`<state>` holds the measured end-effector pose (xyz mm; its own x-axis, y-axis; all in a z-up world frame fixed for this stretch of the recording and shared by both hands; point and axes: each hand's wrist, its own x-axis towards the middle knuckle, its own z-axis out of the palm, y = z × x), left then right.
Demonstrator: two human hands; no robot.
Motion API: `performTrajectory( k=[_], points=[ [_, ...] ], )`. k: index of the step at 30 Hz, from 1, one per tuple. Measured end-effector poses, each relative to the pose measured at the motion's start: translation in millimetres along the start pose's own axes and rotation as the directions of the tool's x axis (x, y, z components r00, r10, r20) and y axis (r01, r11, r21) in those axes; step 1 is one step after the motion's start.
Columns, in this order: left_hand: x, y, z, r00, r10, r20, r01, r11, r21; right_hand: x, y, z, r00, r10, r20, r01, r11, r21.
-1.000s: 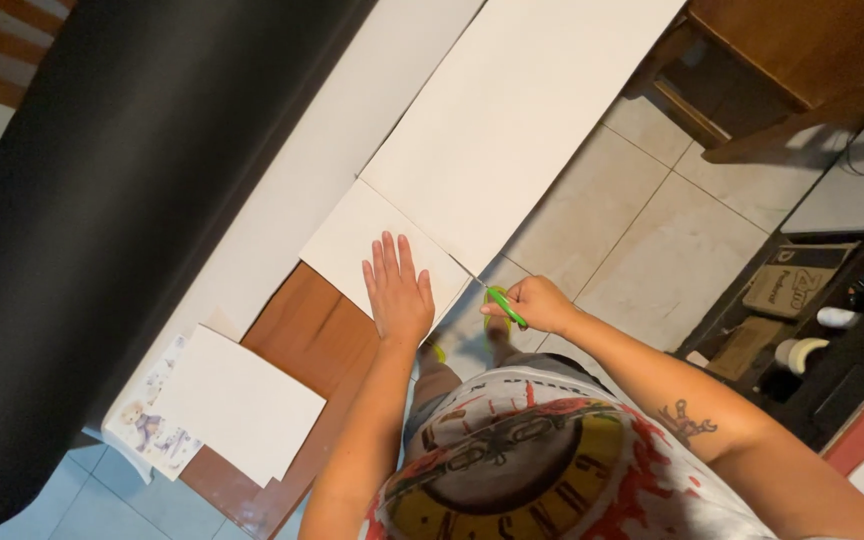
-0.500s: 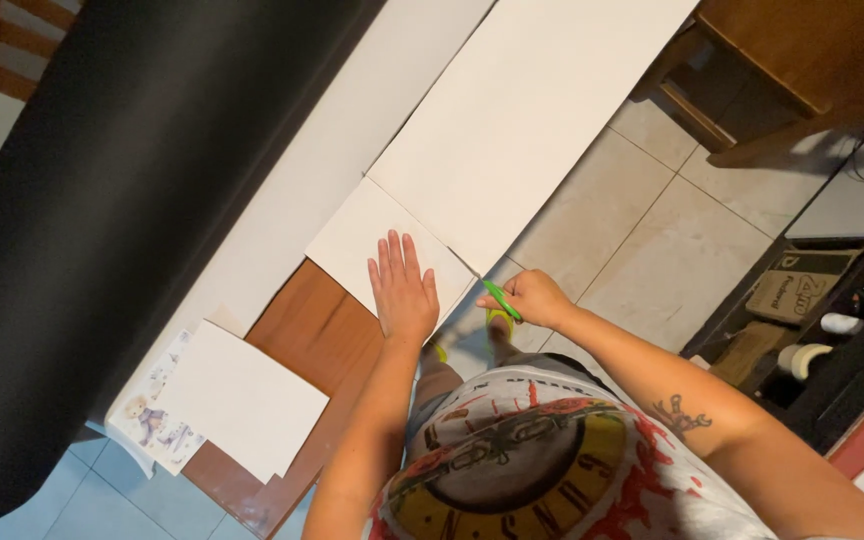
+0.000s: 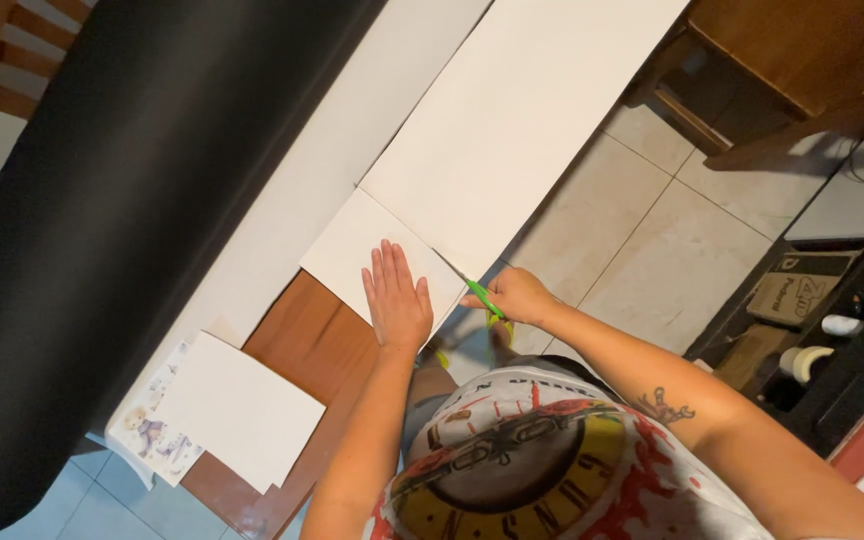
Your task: Cutting a long strip of white paper into smaller rectangular pieces using scissors on a work surface.
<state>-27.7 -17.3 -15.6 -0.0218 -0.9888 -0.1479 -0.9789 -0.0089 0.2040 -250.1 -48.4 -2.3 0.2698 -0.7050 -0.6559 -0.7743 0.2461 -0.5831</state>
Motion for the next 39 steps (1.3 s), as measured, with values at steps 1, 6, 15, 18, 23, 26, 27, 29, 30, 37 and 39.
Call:
performTrajectory(
  k=[1,6,15,18,23,26,27,29,30,37,39],
  points=[
    [0.1,0.6,0.0,1.0,0.001,0.0,-0.001,1.0,0.002,-2.8,-6.3,-4.3,1.0,-0.001,-0.001,0.001,1.0,0.002],
    [1.7,-0.2,3.9,1.0,0.002,-0.005,-0.001,1.0,0.018,-2.6,-30.0,-17.7,0.997,0.026,0.066,-0.028,0.999,0.035],
    [2.5,-3.1,0.4,1.0,0.011,0.006,-0.011,1.0,0.005,1.4,-26.9,-11.8,1.0,0.0,-0.019,0.0,1.0,0.017],
    [2.8,-4.6,2.1,1.0,0.022,-0.008,-0.022,1.0,0.011,6.5,-43.4,-19.3,0.998,0.065,0.017,-0.065,0.998,-0.026],
    [4.0,-3.1,-4.6,0.999,-0.002,0.051,0.002,1.0,-0.002,17.3,-42.6,-15.2,0.997,0.063,0.04,-0.062,0.997,-0.044],
    [4.9,-3.5,-7.7,0.996,-0.01,0.083,0.012,1.0,-0.012,25.5,-30.3,-8.6,0.996,0.064,0.058,-0.064,0.998,-0.005],
    [4.6,-3.1,-8.1,0.995,-0.012,0.095,0.014,1.0,-0.014,28.3,-25.4,-6.9,0.995,0.07,0.077,-0.073,0.997,0.033],
    [6.8,-1.7,-10.9,0.994,-0.017,0.11,0.018,1.0,-0.009,14.8,-51.1,-22.6,0.995,0.062,0.073,-0.064,0.998,0.016],
    [7.2,-1.1,-12.1,0.992,-0.02,0.123,0.02,1.0,-0.005,7.4,-63.9,-29.9,0.996,0.053,0.065,-0.053,0.999,-0.002],
    [9.0,0.8,-19.8,0.985,-0.034,0.17,0.035,0.999,-0.005,17.7,-67.4,-29.4,0.994,0.042,0.097,-0.042,0.999,-0.001],
    [9.3,1.1,-21.0,0.985,-0.038,0.171,0.041,0.999,-0.013,25.3,-53.3,-19.5,0.998,0.009,0.055,-0.012,0.999,0.052]
  ],
)
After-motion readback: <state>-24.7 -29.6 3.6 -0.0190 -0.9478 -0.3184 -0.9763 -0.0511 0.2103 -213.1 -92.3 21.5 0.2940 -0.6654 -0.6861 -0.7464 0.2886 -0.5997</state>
